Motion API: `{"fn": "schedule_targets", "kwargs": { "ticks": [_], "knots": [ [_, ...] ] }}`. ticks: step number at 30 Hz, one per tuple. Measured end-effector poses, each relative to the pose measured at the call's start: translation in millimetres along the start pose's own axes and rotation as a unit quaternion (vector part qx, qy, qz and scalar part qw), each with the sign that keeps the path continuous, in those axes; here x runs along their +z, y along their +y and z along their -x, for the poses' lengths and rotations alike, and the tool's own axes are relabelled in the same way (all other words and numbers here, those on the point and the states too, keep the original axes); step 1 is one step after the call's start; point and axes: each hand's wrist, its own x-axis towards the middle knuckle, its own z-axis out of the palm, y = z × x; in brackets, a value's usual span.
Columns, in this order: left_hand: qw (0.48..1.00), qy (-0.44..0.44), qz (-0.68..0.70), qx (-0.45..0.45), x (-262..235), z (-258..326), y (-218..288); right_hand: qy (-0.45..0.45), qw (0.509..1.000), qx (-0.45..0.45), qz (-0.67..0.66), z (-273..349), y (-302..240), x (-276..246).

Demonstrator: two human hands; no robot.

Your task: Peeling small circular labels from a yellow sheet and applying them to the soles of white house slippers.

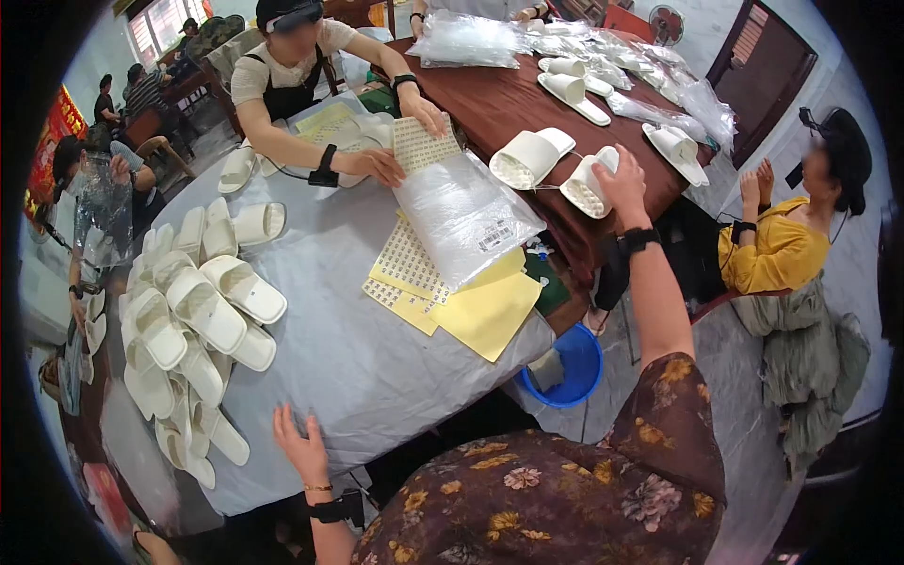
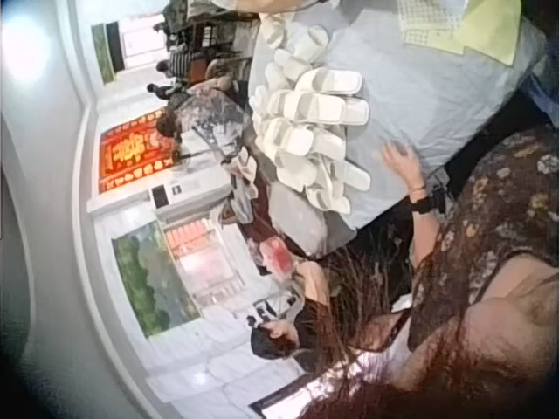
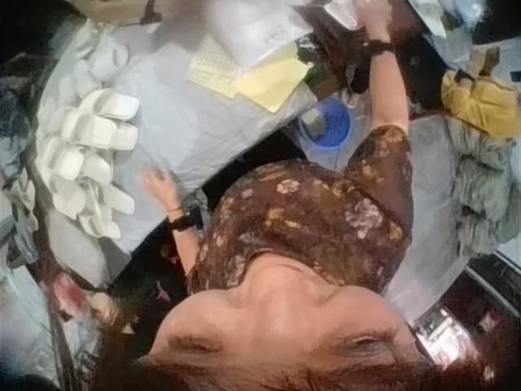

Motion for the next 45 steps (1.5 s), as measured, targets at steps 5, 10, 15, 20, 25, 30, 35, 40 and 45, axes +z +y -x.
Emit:
{"fn": "schedule_targets", "kwargs": {
  "ticks": [5, 10, 15, 20, 25, 30, 35, 40, 45],
  "knots": [
    [1.000, 0.023, 0.016, 0.001, 8, 7, 4, -0.259, 0.961, 0.017, -0.096, -25, 0, -5],
    [0.999, 0.032, 0.002, 0.015, 12, 6, 3, -0.371, 0.900, 0.025, -0.228, -34, -16, 9],
    [0.999, 0.029, -0.010, 0.013, 12, 7, 5, -0.384, 0.900, -0.013, -0.205, -36, -47, 27],
    [1.000, 0.013, 0.024, -0.009, 1, 9, 18, -0.450, 0.840, 0.111, -0.283, -23, -70, 18],
    [0.998, -0.007, 0.056, -0.029, -15, 12, 48, -0.430, 0.663, 0.216, -0.574, 39, -117, -11],
    [0.966, -0.083, 0.246, 0.020, -27, 9, 104, -0.469, 0.484, 0.198, -0.712, 145, -188, -51],
    [0.950, -0.115, 0.285, 0.049, -27, 11, 136, -0.552, 0.345, 0.257, -0.714, 240, -250, -59],
    [0.984, -0.028, 0.175, -0.022, -11, -6, 101, -0.718, 0.483, 0.128, -0.485, 266, -261, -30],
    [0.994, 0.046, 0.086, 0.042, -3, 11, 82, -0.533, 0.753, -0.044, -0.383, 260, -228, -7]
  ]
}}
